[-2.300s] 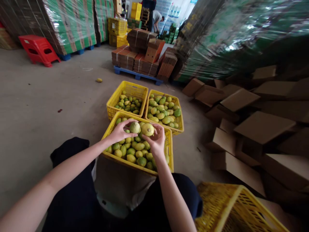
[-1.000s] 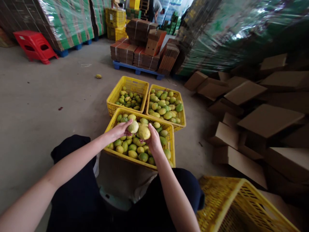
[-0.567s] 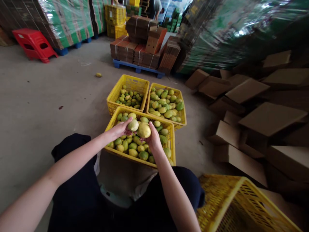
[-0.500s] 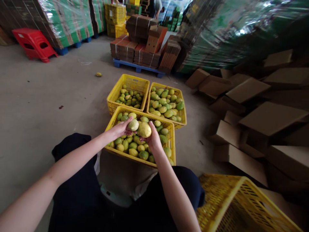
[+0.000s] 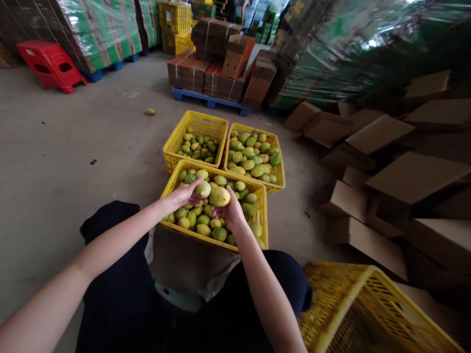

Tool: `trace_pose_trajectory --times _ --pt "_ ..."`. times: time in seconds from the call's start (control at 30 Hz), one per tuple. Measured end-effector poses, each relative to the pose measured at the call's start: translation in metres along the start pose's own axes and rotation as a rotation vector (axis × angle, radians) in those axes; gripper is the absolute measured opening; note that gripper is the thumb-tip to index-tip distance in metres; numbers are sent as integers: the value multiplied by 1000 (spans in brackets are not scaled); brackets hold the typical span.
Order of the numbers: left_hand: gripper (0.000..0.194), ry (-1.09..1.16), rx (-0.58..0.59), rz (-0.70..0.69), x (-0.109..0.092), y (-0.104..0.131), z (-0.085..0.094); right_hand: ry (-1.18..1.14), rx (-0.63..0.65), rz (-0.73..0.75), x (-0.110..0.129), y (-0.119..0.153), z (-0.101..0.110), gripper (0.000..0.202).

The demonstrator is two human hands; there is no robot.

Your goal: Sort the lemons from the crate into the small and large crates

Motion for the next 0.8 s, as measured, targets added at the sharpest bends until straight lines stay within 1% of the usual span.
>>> trace_pose_trajectory --times 0.07,0.1,0.13,0.17,0.23,0.3,0.37,0.4,0.5,0.6,0.67,0.73,0.8 --pt "50 -36 -7 -22 1 1 -1 -22 0 9 0 0 -1 64" --pt "50 -56 -14 -71 1 1 0 -40 1 30 0 0 -1 61" --pt "50 -73 -31 -159 0 2 0 -61 0 71 0 -1 -1 56" --pt "49 -90 -56 -279 -1 3 1 -79 -8 136 1 -1 -1 50" --pt "56 -145 -114 -557 -4 6 2 -79 -56 339 5 1 1 42" --pt "66 -225 -167 -775 -6 10 3 11 -132 581 11 5 3 44" --pt "69 -290 -189 -898 -8 14 3 153 -193 773 16 10 4 52" --pt "67 -307 -187 -936 -9 15 3 215 -207 838 18 12 4 55" --pt "62 -355 -139 -970 -11 20 0 319 -242 958 20 17 3 58" --pt "56 -398 -123 -932 -11 26 -2 371 -273 1022 21 21 2 56" --pt "54 -392 -152 -909 -12 30 -2 388 -286 1043 23 25 1 55" --pt "53 -360 -170 -891 -12 33 -2 377 -307 1046 27 30 0 60" --pt "55 -301 -130 -858 -13 34 -2 350 -318 1029 30 33 0 64"
Point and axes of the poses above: each hand's wrist, its own y-axis away from the middle knuckle, its own z-axis out of the back of the hand, x = y × z, the point moved 2 cm from there along -y, towards the middle knuckle, and after that the axes turned 9 degrees about z, right-handed, at the moved point
